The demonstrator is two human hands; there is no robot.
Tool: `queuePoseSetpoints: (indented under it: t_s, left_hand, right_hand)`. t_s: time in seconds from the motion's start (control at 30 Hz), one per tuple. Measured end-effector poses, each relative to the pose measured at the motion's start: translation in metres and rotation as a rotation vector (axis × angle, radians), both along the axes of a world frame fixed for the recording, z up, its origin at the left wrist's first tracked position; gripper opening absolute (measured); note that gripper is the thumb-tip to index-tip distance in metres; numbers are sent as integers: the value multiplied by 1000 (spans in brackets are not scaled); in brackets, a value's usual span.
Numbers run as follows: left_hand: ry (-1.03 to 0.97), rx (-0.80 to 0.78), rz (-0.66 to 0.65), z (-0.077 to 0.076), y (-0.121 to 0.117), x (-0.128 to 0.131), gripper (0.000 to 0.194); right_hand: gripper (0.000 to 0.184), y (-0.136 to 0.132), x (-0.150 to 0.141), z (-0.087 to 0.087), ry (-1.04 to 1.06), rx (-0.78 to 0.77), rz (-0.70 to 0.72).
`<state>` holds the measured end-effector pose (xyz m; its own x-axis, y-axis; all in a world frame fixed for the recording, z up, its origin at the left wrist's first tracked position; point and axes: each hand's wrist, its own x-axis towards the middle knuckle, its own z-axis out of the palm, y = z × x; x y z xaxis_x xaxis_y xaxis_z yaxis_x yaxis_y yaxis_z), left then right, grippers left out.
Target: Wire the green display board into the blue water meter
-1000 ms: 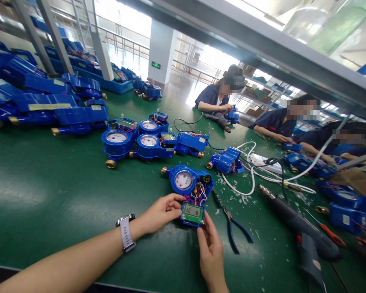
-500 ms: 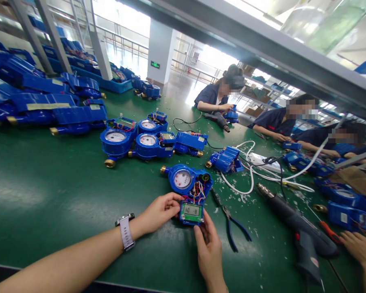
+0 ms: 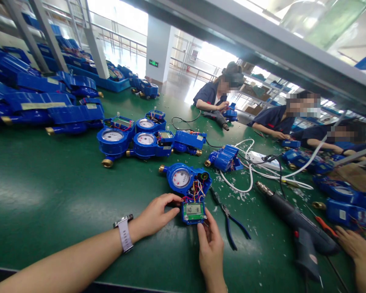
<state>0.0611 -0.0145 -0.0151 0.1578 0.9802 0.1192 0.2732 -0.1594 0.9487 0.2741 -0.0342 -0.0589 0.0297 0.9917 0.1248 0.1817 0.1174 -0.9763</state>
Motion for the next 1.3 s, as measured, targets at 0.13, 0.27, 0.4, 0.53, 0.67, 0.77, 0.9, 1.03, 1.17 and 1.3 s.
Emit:
queuePoseSetpoints:
  t_s: [0.13, 0.27, 0.4, 0.53, 0.67, 0.77, 0.9, 1.03, 1.17, 1.3]
  left_hand:
    - [22, 18, 5, -2, -1, 0, 27]
    - [21, 22, 13, -2, -2, 1, 30]
    - [21, 13, 16, 1, -1, 1, 32]
    - [32, 0, 5, 2, -1, 1, 32]
    - [31, -10, -2, 2, -2, 1, 34]
    - [32, -8, -1, 2, -3, 1, 34]
    - [33, -8, -2, 2, -2, 1, 34]
    - [34, -4, 0, 0, -1, 1, 33]
    - [26, -2, 1, -3, -2, 1, 32]
    - [-2, -1, 1, -3, -3, 2, 30]
  right_hand:
    - [51, -1, 0, 2, -2, 14, -6]
    - [50, -2, 1, 2, 14, 7, 11]
    - [49, -2, 2, 1, 20, 14, 25]
    - [47, -2, 2, 0, 10, 25, 19]
    - [45, -2, 1, 1, 2, 40, 19]
    - [44, -2, 2, 1, -16, 53, 21]
    - [44, -2, 2, 1, -19, 59, 27]
    - [45, -1, 2, 0, 5, 58, 24]
    - [44, 0, 2, -1, 12, 54, 25]
    - [44, -1, 3, 0, 1, 57, 23]
